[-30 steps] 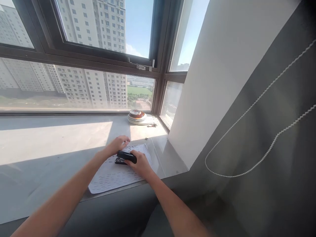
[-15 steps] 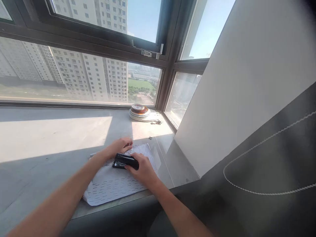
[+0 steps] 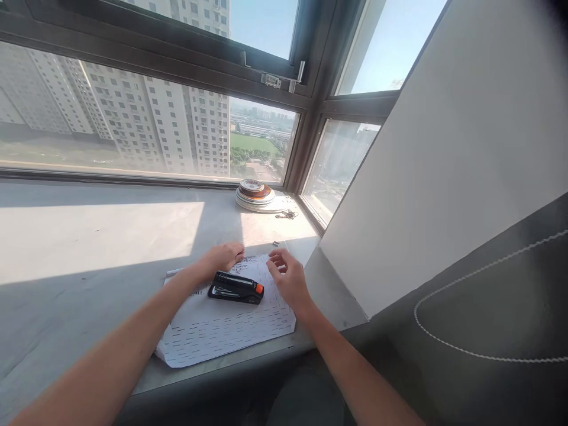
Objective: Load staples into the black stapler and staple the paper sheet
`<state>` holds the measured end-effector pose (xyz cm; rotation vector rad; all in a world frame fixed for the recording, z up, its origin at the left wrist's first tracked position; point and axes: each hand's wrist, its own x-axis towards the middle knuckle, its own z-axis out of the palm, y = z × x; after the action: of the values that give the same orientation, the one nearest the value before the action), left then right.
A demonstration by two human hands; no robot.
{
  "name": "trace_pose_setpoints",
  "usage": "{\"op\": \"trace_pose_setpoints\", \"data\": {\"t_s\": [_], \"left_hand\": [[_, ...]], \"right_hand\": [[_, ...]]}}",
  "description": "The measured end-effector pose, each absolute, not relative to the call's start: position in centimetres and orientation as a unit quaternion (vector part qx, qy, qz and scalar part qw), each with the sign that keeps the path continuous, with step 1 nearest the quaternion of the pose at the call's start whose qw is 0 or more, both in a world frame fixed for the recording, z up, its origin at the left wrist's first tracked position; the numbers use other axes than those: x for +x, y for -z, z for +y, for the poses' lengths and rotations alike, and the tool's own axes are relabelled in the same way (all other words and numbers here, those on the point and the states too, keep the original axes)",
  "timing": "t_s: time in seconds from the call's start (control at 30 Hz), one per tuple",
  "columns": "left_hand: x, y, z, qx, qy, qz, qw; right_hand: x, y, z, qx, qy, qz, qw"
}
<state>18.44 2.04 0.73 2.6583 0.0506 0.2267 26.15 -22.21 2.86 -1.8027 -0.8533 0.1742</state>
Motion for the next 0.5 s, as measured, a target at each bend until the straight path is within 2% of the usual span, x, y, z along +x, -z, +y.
{"op": "trace_pose_setpoints", "data": {"t_s": [0.13, 0.23, 0.37, 0.5], "left_hand": [[18.7, -0.2, 2.2, 0.969, -0.086, 0.015, 0.229], [18.8, 0.1, 2.3, 0.972, -0.086, 0.017, 0.219], [18.9, 0.1, 2.2, 0.980, -0.076, 0.004, 0.184], [18.8, -0.2, 2.0, 0.982, -0.079, -0.005, 0.172]], "right_hand": [[32.7, -2.4, -20.7, -0.839, -0.031, -0.377, 0.391], [36.3, -1.3, -18.6, -0.861, -0.010, -0.377, 0.342], [37.6, 0.1, -15.2, -0.838, 0.001, -0.417, 0.351], [37.5, 0.1, -12.0, -0.795, -0.041, -0.446, 0.410]]}}
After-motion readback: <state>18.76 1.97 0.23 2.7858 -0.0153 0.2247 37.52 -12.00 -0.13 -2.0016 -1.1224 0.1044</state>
